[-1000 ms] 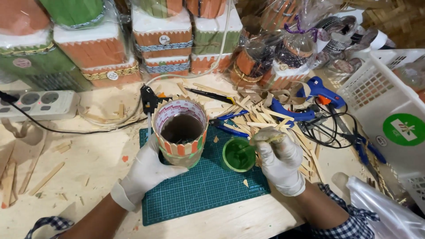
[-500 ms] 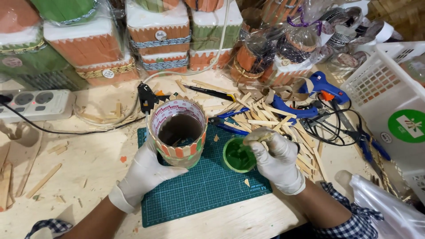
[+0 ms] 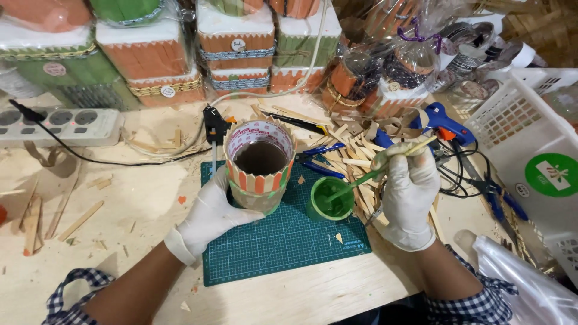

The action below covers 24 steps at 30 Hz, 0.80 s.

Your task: A person wearing gloves uses a paintbrush to apply green paint to the base and lower sides of a handmade container made of wooden sticks.

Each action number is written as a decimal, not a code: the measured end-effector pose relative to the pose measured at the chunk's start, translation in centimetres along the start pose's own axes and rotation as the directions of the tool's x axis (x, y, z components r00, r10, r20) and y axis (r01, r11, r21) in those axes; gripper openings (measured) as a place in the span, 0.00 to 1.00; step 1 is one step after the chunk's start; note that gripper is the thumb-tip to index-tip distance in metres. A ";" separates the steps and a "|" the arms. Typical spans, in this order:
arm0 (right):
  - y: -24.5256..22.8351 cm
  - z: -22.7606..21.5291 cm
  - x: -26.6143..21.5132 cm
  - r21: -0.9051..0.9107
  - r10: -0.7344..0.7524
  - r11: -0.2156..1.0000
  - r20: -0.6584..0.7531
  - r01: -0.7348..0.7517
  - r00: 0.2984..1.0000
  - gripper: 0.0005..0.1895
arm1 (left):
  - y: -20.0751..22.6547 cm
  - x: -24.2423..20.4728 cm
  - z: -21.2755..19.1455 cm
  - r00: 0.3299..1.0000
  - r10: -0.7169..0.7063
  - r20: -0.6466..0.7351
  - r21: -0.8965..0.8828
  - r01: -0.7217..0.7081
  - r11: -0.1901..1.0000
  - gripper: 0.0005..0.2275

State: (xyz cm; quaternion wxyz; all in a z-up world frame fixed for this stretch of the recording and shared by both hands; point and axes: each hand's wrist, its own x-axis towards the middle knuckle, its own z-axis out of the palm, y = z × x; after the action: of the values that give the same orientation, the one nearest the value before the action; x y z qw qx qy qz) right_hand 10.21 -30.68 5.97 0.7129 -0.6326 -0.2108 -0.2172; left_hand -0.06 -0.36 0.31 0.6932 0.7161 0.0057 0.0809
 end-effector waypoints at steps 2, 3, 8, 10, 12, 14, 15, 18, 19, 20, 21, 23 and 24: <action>-0.4 0.2 0.3 0.006 0.043 0.999 -0.019 -0.043 0.999 0.05 | 1.3 -0.3 0.1 1.000 0.006 -0.006 0.031 -0.006 0.999 0.38; -0.6 0.4 0.4 0.011 0.094 0.996 -0.039 -0.094 0.995 0.04 | 1.9 -0.6 0.1 1.000 0.003 -0.010 0.063 -0.003 0.998 0.37; -1.5 0.2 0.1 0.005 0.081 0.997 0.021 -0.081 0.996 0.02 | 1.6 -0.5 0.1 0.997 0.074 0.008 0.022 -0.074 0.997 0.40; -2.2 0.2 0.2 0.010 0.045 0.999 0.021 -0.046 0.999 0.03 | 1.4 -0.4 0.0 0.996 0.084 0.013 0.017 -0.084 0.996 0.40; -3.1 0.0 0.1 -0.054 0.096 0.994 0.001 -0.095 0.995 0.03 | 0.2 -0.3 -0.1 0.992 0.120 0.026 -0.002 -0.120 0.993 0.40; -3.7 0.5 0.1 -0.059 0.091 0.994 0.005 -0.090 0.996 0.04 | 1.4 -0.7 -0.1 0.992 0.122 0.040 0.006 -0.122 0.992 0.39; -4.1 0.7 0.2 -0.069 0.088 0.994 0.002 -0.088 0.996 0.05 | 2.0 -0.9 0.0 0.991 0.120 0.061 0.012 -0.121 0.993 0.39; -3.9 1.0 1.0 -0.078 0.089 0.993 -0.040 -0.092 0.995 0.06 | 2.0 -0.5 -0.1 0.981 0.165 0.098 -0.012 -0.164 0.986 0.38; -3.6 0.9 1.2 -0.079 0.086 0.993 -0.043 -0.090 0.995 0.06 | 2.4 -0.7 -0.1 0.981 0.167 0.101 -0.012 -0.167 0.986 0.38; -3.4 0.9 1.3 -0.059 0.101 0.993 -0.081 -0.105 0.992 0.06 | 2.8 -0.8 0.0 0.980 0.164 0.109 -0.001 -0.165 0.986 0.38; -3.2 0.7 1.5 -0.042 0.115 0.992 -0.118 -0.120 0.986 0.07 | 3.1 -0.9 0.2 0.980 0.161 0.118 0.006 -0.163 0.987 0.38; -2.4 0.3 1.4 -0.026 0.176 0.983 -0.148 -0.182 0.973 0.07 | 2.8 -1.2 -0.3 0.979 0.163 0.122 -0.004 -0.164 0.987 0.36; -2.0 0.0 1.4 -0.004 0.240 0.970 -0.174 -0.244 0.955 0.08 | 2.6 -1.2 -0.5 0.979 0.163 0.122 -0.011 -0.163 0.987 0.35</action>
State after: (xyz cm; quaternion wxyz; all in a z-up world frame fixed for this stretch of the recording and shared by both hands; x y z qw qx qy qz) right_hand 10.19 -30.98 8.35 0.7417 -0.6413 -0.0667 -0.1849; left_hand -1.58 -0.15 2.73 0.6835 0.7176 -0.0955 0.0932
